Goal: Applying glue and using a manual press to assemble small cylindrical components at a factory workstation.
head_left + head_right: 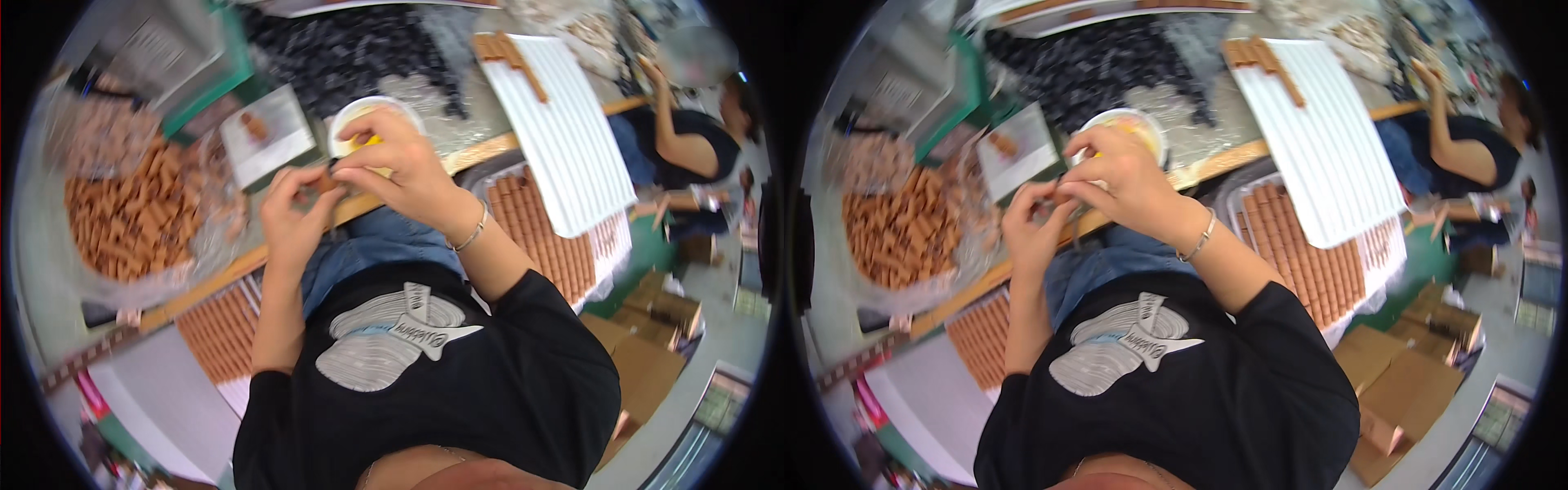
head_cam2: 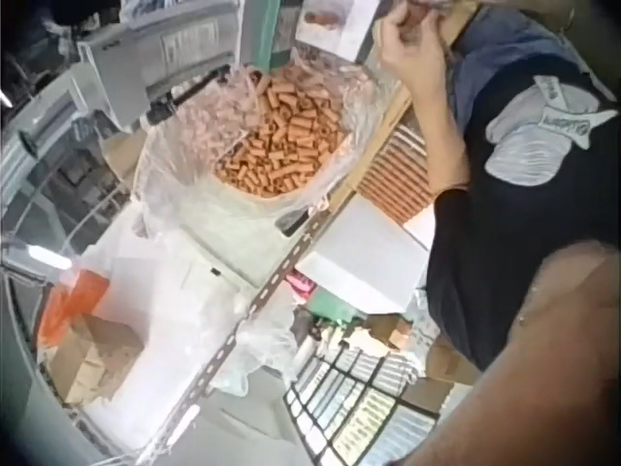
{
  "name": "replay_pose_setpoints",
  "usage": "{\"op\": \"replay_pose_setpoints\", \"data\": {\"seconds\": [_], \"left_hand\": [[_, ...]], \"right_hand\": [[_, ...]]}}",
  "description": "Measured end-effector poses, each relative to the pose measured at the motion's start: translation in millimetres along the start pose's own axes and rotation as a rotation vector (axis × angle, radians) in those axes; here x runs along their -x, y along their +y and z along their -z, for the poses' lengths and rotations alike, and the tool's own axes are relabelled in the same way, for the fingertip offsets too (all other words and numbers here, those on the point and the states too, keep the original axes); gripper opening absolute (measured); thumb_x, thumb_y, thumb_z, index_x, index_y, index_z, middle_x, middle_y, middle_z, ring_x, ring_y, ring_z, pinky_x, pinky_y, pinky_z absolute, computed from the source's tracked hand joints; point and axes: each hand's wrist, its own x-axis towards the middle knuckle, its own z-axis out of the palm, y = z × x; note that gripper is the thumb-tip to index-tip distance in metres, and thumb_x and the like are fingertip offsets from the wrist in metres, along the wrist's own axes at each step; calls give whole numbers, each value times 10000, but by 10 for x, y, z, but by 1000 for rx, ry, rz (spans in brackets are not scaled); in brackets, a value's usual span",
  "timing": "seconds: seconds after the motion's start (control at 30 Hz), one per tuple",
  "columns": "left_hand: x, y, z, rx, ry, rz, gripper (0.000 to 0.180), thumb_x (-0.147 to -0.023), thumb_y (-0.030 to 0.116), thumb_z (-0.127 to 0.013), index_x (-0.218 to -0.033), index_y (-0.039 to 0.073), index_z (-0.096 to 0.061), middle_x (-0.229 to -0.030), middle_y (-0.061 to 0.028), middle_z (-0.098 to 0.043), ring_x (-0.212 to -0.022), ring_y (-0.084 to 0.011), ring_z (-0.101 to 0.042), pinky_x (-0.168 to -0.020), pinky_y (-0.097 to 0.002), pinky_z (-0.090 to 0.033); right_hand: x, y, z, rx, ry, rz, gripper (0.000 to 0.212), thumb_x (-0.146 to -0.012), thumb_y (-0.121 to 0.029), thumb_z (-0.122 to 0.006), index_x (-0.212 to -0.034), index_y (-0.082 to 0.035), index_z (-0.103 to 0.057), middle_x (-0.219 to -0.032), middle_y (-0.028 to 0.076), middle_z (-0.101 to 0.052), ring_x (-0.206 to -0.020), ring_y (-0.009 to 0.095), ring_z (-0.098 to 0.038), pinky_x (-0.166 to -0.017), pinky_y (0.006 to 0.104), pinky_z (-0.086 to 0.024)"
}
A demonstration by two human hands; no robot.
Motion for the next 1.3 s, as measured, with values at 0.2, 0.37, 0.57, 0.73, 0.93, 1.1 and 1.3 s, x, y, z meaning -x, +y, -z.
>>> {"op": "replay_pose_setpoints", "data": {"seconds": [0.2,0.37,0.57,0.73,0.93,1.1,1.3], "left_hand": [[67,-153,85,468,-34,217,268,-782,-67,-687,-1032,-35,-594,-944,-62,-642,-869,-110,-619,-753,-213,-503],[14,-219,122,525,-61,255,293,-795,-82,-670,-1069,-39,-576,-985,-72,-634,-892,-120,-623,-777,-220,-510],[-28,-283,145,447,-101,281,319,-794,-69,-676,-1100,-41,-589,-1018,-46,-592,-919,-106,-577,-751,-202,-499],[-75,-135,119,384,-111,181,303,-804,-23,-679,-1103,-28,-631,-999,-32,-578,-884,-95,-560,-681,-186,-480],[-41,-54,232,315,-153,108,294,-819,26,-675,-1110,-2,-649,-987,-48,-587,-843,-88,-565,-649,-190,-473],[1,-16,487,226,-142,169,283,-807,21,-691,-1085,-21,-654,-987,-59,-597,-834,-92,-589,-659,-181,-483],[-128,-79,534,489,-101,270,404,-819,-21,-667,-1203,-55,-549,-1075,-92,-587,-903,-114,-602,-730,-205,-511]], "right_hand": [[-150,795,1173,309,374,-555,233,-838,-283,-665,-932,-76,-717,-755,73,-686,-657,191,-644,-635,303,-509],[489,1887,2274,1185,173,-1095,517,-696,-477,-733,-918,-10,-705,-851,172,-696,-837,300,-676,-730,375,-520],[595,1999,2371,1032,30,-1120,407,-666,-397,-768,-801,-18,-709,-766,129,-700,-712,250,-677,-705,348,-518],[188,1401,2004,401,298,-853,320,-752,-322,-734,-889,-37,-681,-780,109,-704,-697,150,-672,-633,271,-512],[-124,107,206,-493,-47,-625,200,-833,-129,-698,-955,6,-613,-765,50,-673,-662,60,-619,-521,169,-421],[-86,84,-289,-668,-210,-661,204,-838,-119,-694,-967,11,-604,-740,-2,-638,-602,1,-532,-496,163,-387],[-387,96,-355,-90,-589,-246,227,-741,-209,-714,-869,-36,-642,-709,111,-655,-614,259,-633,-590,335,-492]]}}
